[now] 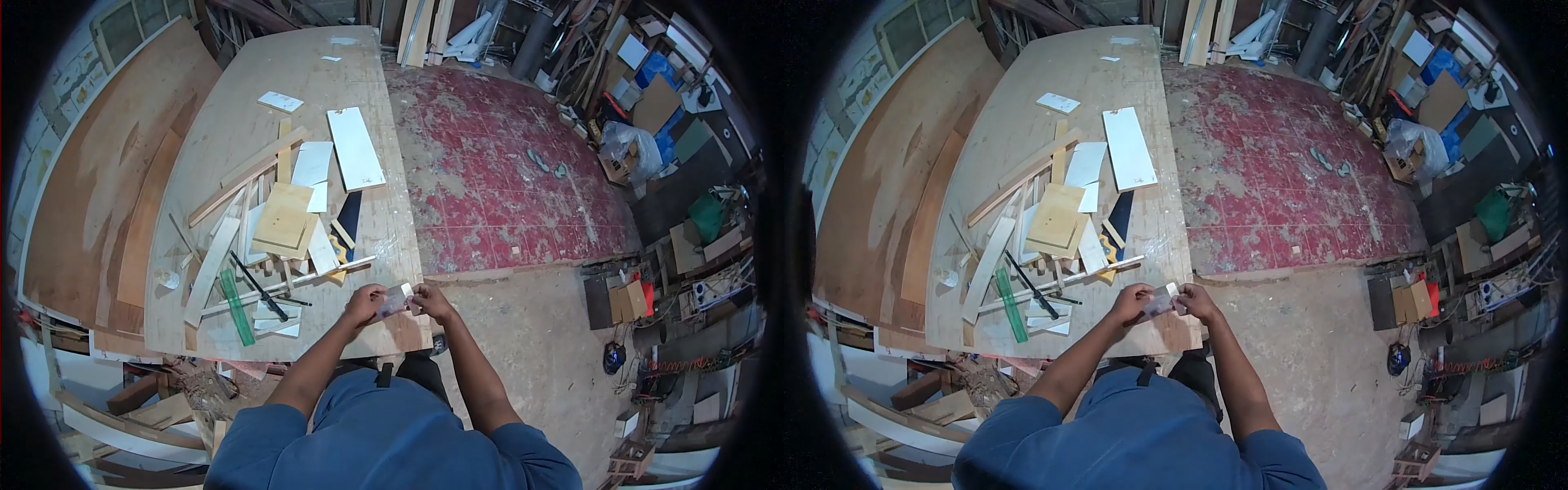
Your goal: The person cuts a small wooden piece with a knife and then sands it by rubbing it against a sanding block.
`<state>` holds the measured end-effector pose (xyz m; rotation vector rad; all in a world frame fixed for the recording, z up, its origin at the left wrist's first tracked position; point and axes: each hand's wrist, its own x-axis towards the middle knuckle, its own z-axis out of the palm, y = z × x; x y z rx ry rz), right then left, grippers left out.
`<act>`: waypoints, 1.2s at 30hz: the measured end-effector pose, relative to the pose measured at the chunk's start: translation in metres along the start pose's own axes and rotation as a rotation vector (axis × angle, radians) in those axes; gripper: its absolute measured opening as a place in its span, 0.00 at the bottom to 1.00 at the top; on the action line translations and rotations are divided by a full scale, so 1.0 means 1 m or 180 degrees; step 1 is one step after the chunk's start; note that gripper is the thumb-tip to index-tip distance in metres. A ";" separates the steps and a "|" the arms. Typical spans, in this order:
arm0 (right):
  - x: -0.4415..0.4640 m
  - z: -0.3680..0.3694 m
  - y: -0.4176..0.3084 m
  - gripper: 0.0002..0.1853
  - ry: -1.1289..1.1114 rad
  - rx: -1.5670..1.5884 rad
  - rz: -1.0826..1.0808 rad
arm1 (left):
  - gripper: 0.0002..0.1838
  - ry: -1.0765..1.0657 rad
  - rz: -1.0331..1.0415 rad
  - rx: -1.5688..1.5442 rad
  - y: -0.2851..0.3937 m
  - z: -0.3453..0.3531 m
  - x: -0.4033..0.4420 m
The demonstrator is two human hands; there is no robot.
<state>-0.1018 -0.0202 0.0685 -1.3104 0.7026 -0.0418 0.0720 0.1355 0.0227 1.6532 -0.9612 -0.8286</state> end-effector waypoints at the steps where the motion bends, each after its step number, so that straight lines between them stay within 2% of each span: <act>1: -0.006 0.002 -0.002 0.07 0.0019 0.0013 0.0003 | 0.14 -0.0023 0.0000 0.0002 0.010 -0.001 -0.001; 3: -0.012 0.007 -0.006 0.06 -0.0017 0.0461 0.0108 | 0.13 0.0042 -0.0317 -0.0632 0.026 -0.002 0.001; 9: -0.011 0.024 0.000 0.05 0.0005 0.0550 -0.0034 | 0.12 -0.0119 -0.0270 -0.1240 0.043 0.014 0.004; 16: -0.008 0.035 0.008 0.04 0.0236 0.0627 -0.0023 | 0.10 0.0117 -0.0391 -0.1164 0.039 0.011 0.000; 18: -0.006 0.036 0.010 0.03 0.0182 0.0630 0.0100 | 0.09 0.0025 -0.0681 -0.1453 0.039 0.008 -0.001; 28: -0.005 0.041 0.013 0.07 0.0100 0.0672 0.0077 | 0.12 0.0281 -0.0811 -0.1898 0.032 0.006 0.002; 36: -0.004 0.040 0.018 0.07 0.0375 0.0745 0.0035 | 0.17 -0.0170 -0.0927 -0.2010 0.031 0.010 -0.017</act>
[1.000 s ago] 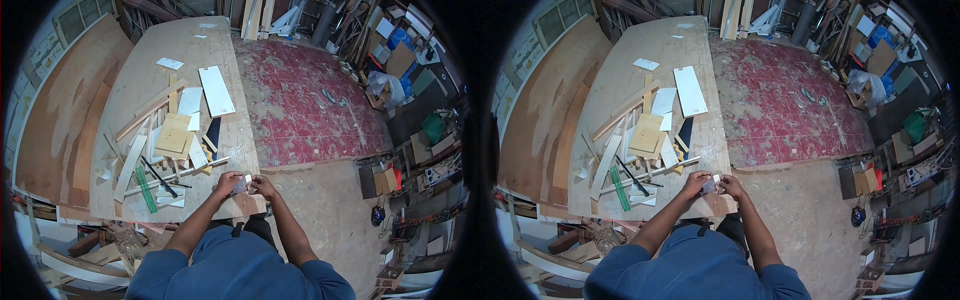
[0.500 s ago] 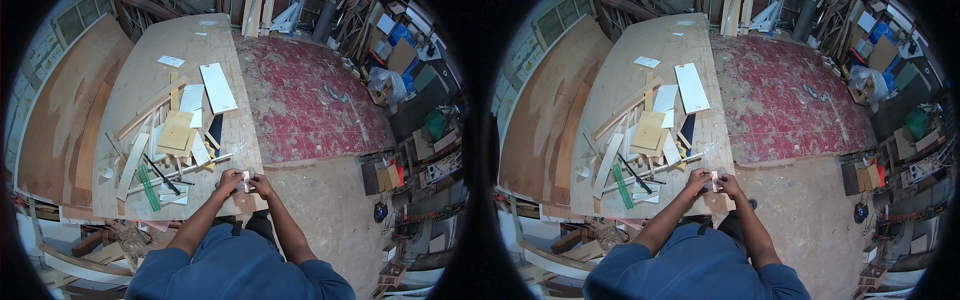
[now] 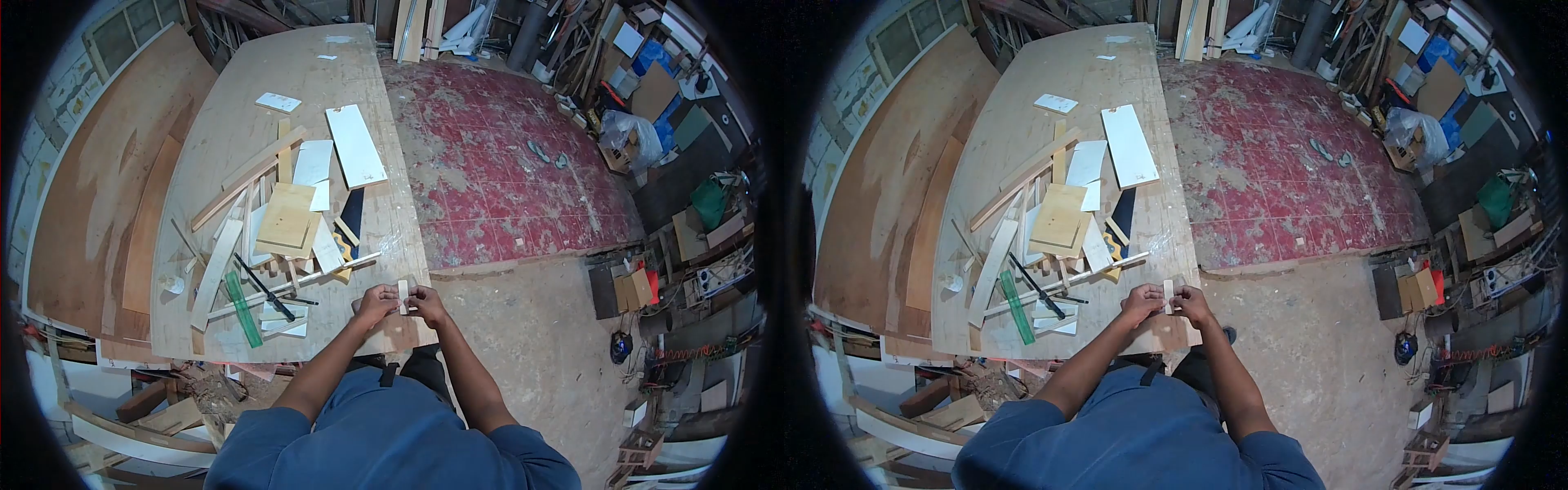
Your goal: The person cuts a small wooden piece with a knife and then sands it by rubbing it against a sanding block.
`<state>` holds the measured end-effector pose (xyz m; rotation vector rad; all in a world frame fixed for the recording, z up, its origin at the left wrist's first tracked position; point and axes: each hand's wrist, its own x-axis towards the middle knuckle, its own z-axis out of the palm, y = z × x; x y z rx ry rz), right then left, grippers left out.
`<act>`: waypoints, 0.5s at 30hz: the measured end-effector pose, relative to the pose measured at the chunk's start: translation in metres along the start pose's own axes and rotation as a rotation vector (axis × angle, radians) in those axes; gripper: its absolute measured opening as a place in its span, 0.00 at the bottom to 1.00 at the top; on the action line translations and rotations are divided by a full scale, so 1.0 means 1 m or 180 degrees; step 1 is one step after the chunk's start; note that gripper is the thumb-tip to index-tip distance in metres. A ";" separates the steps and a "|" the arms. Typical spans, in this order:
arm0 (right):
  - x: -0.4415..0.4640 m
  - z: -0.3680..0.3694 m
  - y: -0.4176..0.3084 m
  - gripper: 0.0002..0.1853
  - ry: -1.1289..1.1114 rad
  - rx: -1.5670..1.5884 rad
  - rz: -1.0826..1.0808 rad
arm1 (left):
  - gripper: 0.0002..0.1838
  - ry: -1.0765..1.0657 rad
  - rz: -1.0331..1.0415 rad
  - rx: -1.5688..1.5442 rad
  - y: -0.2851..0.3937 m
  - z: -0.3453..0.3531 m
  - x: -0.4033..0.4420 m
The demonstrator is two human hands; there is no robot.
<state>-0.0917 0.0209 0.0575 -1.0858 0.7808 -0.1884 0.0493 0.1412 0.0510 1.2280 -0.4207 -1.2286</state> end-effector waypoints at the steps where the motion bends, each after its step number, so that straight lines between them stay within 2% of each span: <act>1: 0.000 -0.001 0.001 0.07 -0.0004 0.0002 0.0005 | 0.17 0.0005 -0.0003 0.0000 -0.004 0.000 -0.002; 3: 0.000 -0.001 0.000 0.06 0.0079 0.0081 -0.0021 | 0.16 -0.0191 0.0236 0.0439 -0.010 -0.002 -0.004; 6: -0.003 -0.002 -0.001 0.05 0.0045 0.0098 0.0179 | 0.11 -0.0307 0.0129 0.0859 -0.008 -0.004 -0.005; 10: -0.002 -0.004 0.006 0.07 -0.0026 0.0041 0.0276 | 0.09 -0.0124 0.0357 0.1437 0.018 0.005 -0.014; 12: 0.000 -0.006 0.010 0.12 0.0118 0.0164 0.0650 | 0.09 0.0114 0.1096 0.2771 0.027 0.008 -0.019; 13: 0.002 -0.009 0.012 0.12 0.0114 0.0161 0.0654 | 0.09 0.0120 0.1094 0.2768 0.016 0.002 -0.014; 15: 0.002 -0.013 0.016 0.15 -0.0230 0.1087 0.1017 | 0.10 -0.0233 0.2177 0.3037 0.000 -0.007 -0.008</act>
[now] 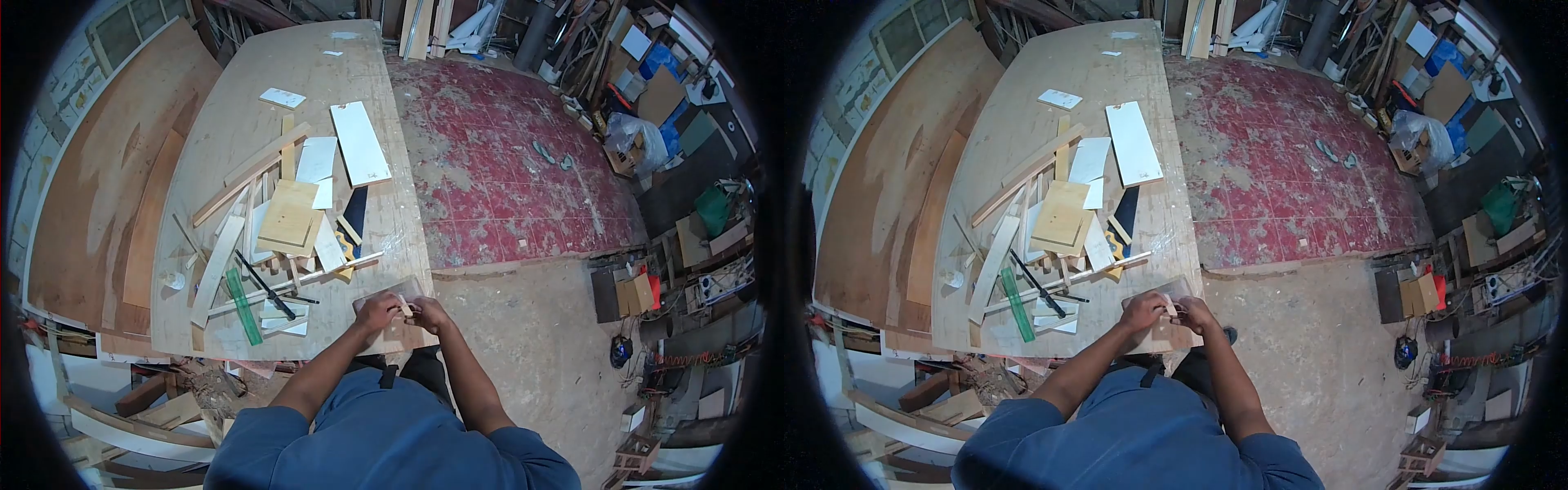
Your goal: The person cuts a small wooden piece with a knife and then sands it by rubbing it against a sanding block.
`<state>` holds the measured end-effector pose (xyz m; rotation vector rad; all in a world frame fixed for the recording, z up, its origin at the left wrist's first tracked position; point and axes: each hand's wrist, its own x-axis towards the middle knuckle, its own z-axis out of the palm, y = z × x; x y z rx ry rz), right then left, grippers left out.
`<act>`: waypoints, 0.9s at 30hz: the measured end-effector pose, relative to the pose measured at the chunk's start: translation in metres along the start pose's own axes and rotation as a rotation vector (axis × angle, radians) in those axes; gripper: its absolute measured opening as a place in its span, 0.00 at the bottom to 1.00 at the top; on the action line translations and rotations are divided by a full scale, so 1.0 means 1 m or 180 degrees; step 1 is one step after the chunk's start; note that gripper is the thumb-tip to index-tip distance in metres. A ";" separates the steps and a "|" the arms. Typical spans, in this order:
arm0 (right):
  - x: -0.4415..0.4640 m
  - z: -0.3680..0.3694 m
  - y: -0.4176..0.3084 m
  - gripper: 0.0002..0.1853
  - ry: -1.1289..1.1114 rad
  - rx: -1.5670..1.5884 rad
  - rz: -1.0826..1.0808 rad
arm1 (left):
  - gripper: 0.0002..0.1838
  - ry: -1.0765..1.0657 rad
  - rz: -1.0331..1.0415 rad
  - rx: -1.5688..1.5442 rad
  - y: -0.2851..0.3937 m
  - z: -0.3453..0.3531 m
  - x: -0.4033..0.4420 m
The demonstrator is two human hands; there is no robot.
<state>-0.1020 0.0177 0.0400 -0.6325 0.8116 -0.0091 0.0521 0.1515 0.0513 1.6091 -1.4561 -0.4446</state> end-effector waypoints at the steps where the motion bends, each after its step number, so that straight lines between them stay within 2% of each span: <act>1: 0.001 -0.001 0.001 0.15 -0.0002 0.0003 0.0011 | 0.10 -0.0002 -0.0012 0.0001 -0.002 0.003 -0.002; 3: 0.002 -0.002 0.003 0.15 0.0063 -0.0763 -0.0483 | 0.09 -0.0054 -0.0054 -0.0215 -0.003 0.008 -0.006; 7: 0.005 -0.002 0.003 0.14 0.0252 -0.0816 -0.0584 | 0.16 -0.0091 -0.0355 -0.0035 0.001 0.005 -0.008; 9: 0.013 -0.006 0.002 0.09 0.0542 -0.1314 -0.0585 | 0.27 -0.0042 -0.0799 0.0821 0.004 0.004 -0.008; 10: 0.021 -0.011 0.004 0.09 0.0528 -0.1326 -0.0574 | 0.27 -0.0029 -0.0817 0.0824 0.000 0.004 -0.012; 12: 0.032 -0.011 0.005 0.03 0.0971 -0.1996 -0.0892 | 0.34 -0.0341 -0.0947 0.1466 -0.010 0.002 -0.020; 13: 0.033 -0.008 0.002 0.03 0.0947 -0.2008 -0.0877 | 0.34 -0.0330 -0.0975 0.1472 -0.016 0.003 -0.019; 15: 0.041 -0.009 -0.001 0.05 0.1450 -0.3236 -0.1135 | 0.31 -0.0693 -0.1044 0.1591 -0.025 0.006 -0.018; 16: 0.047 -0.012 0.001 0.05 0.1417 -0.3246 -0.1118 | 0.31 -0.0687 -0.1079 0.1595 -0.028 0.008 -0.016; 18: 0.057 -0.013 0.002 0.11 0.1644 -0.4077 -0.1185 | 0.26 -0.0729 -0.1266 0.1694 -0.029 0.013 -0.014; 21: 0.057 -0.017 -0.003 0.13 0.1514 -0.4546 -0.1033 | 0.21 -0.0636 -0.1321 0.1830 -0.025 0.015 -0.010; 27: 0.072 -0.002 -0.033 0.13 0.1416 -0.4605 -0.1059 | 0.16 -0.0476 -0.1370 0.1768 -0.021 0.015 -0.006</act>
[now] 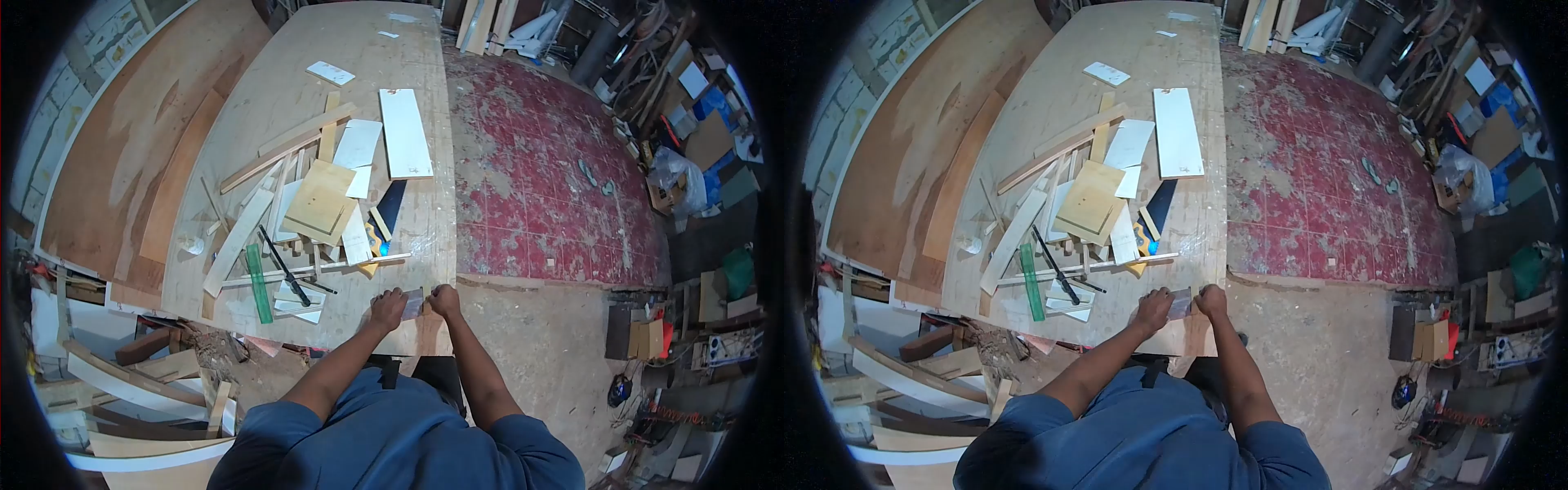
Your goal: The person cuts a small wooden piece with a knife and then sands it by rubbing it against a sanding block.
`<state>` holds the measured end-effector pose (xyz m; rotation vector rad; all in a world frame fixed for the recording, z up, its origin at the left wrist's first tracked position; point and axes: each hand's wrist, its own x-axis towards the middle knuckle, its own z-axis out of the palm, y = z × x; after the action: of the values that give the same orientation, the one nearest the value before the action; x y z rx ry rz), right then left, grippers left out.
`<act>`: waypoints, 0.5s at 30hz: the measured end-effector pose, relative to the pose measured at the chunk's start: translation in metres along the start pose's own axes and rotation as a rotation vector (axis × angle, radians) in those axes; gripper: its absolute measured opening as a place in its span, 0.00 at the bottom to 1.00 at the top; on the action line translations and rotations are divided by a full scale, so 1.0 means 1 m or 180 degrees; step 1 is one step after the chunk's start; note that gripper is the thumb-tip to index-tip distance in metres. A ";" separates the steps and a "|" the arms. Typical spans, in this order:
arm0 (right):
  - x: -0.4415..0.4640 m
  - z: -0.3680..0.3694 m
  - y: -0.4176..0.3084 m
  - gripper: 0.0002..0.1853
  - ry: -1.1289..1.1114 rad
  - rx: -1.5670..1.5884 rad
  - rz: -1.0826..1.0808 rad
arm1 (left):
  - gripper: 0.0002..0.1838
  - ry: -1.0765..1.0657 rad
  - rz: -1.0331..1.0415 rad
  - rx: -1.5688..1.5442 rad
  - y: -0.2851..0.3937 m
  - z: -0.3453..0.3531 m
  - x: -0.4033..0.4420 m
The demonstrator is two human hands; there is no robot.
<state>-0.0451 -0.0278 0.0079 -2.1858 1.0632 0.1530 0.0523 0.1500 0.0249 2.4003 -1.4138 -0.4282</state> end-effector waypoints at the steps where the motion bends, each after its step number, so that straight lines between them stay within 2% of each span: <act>1: 0.012 -0.001 -0.005 0.13 -0.0039 -0.0007 -0.0030 | 0.16 0.0004 -0.0049 0.0002 0.000 -0.001 0.001; 3: 0.035 0.000 -0.015 0.12 0.0539 -0.0200 0.0102 | 0.25 -0.0125 -0.0051 0.0085 0.000 0.000 0.001; 4: 0.040 -0.005 -0.020 0.12 0.0511 -0.0196 0.0082 | 0.25 -0.0128 -0.0084 0.0092 -0.001 0.006 0.000; 6: 0.049 -0.017 -0.026 0.11 0.1072 0.0653 -0.0254 | 0.25 -0.0018 -0.0063 0.0149 -0.002 0.010 0.002; 7: 0.051 -0.020 -0.026 0.11 0.1082 0.0664 -0.0253 | 0.25 -0.0017 -0.0053 0.0160 -0.003 0.009 0.003; 9: 0.053 -0.025 -0.022 0.07 0.0850 0.1330 -0.0478 | 0.26 -0.0130 -0.0108 0.0042 -0.001 0.005 0.003; 10: 0.046 -0.030 -0.025 0.07 0.0867 0.1322 -0.0463 | 0.26 -0.0135 -0.0087 0.0032 -0.001 0.004 0.004; 12: 0.025 -0.035 -0.030 0.06 0.0084 0.3018 -0.0283 | 0.15 0.0216 0.0149 -0.0015 -0.001 0.002 0.003; 15: 0.020 -0.016 0.004 0.04 -0.0310 0.3438 -0.0463 | 0.16 0.0211 0.0129 -0.0135 0.002 -0.005 0.003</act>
<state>-0.0374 -0.0523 0.0099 -1.2392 0.6683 -0.3166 0.0539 0.1473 0.0300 2.3262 -1.4081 -0.3613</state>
